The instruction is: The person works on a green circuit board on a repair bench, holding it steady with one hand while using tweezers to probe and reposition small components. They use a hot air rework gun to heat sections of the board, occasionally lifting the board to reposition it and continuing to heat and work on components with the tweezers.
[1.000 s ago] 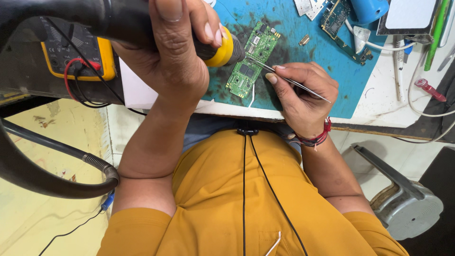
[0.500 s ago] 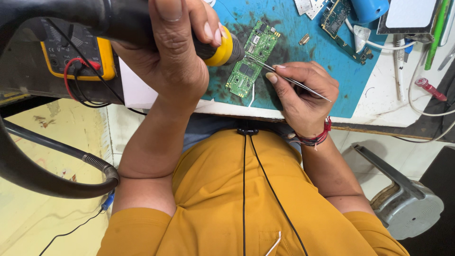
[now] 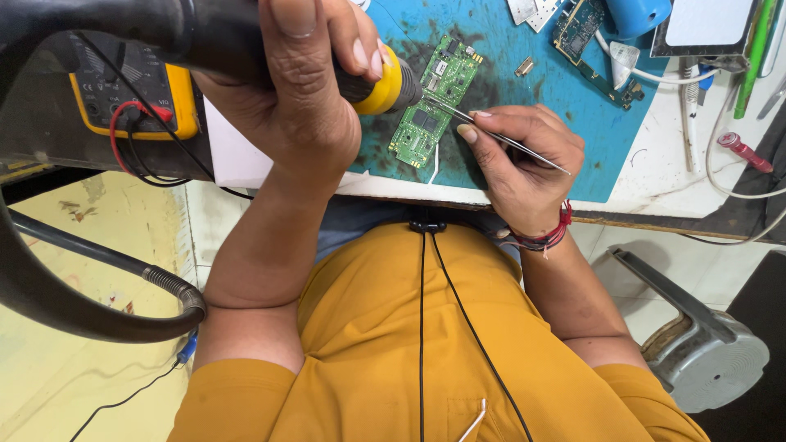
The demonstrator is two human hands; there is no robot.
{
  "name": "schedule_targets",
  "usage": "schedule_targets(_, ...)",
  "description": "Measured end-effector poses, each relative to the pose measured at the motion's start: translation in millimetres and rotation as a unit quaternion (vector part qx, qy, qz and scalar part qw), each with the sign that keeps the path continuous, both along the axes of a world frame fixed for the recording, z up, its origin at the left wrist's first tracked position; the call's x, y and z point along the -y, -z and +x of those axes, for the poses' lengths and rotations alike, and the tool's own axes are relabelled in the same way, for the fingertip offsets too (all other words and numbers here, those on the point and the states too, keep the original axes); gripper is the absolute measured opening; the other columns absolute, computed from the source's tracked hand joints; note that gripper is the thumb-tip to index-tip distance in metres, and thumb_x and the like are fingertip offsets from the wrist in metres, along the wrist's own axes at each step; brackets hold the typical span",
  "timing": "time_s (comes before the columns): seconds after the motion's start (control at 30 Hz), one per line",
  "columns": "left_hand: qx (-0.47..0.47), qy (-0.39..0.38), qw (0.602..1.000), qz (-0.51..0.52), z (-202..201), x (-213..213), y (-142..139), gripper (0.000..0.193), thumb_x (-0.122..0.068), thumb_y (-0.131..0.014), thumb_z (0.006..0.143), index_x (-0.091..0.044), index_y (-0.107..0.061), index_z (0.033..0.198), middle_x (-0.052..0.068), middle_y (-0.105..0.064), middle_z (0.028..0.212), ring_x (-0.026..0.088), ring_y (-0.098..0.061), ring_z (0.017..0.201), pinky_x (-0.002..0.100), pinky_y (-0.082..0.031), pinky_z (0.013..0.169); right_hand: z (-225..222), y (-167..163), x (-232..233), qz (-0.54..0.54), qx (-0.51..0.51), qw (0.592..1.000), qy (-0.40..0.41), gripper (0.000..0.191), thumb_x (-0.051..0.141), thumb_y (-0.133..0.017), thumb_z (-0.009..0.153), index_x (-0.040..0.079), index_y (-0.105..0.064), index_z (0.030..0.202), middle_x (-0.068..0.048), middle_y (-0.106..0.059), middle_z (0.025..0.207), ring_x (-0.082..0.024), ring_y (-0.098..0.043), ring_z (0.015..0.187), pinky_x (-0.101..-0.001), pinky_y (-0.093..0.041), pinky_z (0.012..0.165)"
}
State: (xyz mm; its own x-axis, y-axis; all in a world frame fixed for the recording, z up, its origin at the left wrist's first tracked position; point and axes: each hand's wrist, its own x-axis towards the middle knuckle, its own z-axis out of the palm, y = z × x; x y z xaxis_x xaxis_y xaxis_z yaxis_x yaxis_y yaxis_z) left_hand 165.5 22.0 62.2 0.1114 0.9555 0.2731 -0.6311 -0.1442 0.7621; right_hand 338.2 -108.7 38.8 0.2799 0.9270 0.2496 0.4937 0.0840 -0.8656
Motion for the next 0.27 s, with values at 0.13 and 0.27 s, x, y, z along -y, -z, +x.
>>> schedule_targets(0.13,-0.008,-0.005,1.0,-0.006,0.0,0.3,-0.2,0.024,-0.019,-0.061,0.116,0.0,-0.058,0.103,0.014,-0.053,0.073,0.022,-0.053,0.061,0.035,-0.048,0.06,1.9,5.5,4.2,-0.003,-0.001,1.0,0.001,0.02,-0.007,-0.087,0.092,0.0,-0.076,0.108,-0.013,-0.076,0.101,-0.019,-0.07,0.084,-0.0264,-0.051,0.074)
schedule_targets(0.27,0.005,-0.001,1.0,-0.004,0.3,0.6,1.1,0.024,-0.018,-0.061,0.118,-0.001,-0.058,0.103,0.014,-0.053,0.074,0.023,-0.052,0.061,0.035,-0.047,0.061,6.5,35.8,-8.1,0.001,-0.002,1.0,0.001,0.02,-0.007,-0.087,0.093,0.0,-0.076,0.108,-0.013,-0.076,0.102,-0.02,-0.07,0.085,-0.0268,-0.052,0.075)
